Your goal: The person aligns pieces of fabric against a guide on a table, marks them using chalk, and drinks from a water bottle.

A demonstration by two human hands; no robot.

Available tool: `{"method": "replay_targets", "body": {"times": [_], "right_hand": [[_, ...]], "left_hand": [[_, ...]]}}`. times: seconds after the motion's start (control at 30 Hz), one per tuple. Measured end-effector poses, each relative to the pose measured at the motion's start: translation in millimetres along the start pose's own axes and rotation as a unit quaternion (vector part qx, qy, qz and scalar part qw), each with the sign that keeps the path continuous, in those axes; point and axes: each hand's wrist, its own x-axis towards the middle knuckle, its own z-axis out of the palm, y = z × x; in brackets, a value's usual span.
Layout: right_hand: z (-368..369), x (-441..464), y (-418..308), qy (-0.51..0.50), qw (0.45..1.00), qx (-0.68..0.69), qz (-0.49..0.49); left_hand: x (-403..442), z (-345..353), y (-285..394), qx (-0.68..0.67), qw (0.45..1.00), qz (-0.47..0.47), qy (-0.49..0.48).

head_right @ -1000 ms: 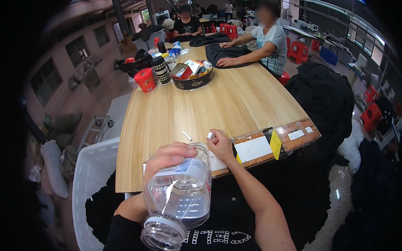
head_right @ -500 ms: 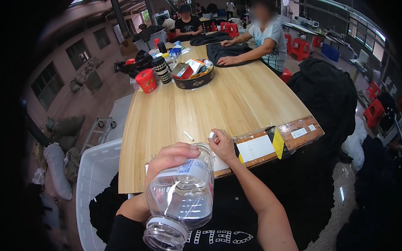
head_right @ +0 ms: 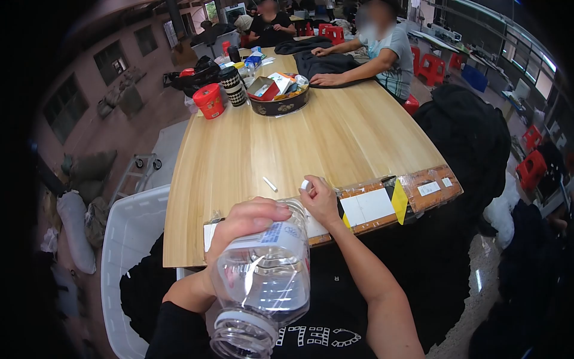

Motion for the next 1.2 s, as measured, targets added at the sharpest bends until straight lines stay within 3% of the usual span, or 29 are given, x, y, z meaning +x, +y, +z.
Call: {"method": "replay_targets", "body": {"times": [0.67,0.97,1.2], "right_hand": [[0,1,-1,0.003,0.999,-0.022,-0.030],[1,0,3,0.011,0.998,-0.033,-0.048],[2,4,7,0.004,0.999,-0.015,-0.041]], "left_hand": [[1,-14,9,-0.015,0.999,0.019,0.030],[3,-24,22,0.068,0.998,-0.011,0.003],[5,-19,20,0.025,0.999,-0.002,0.021]]}}
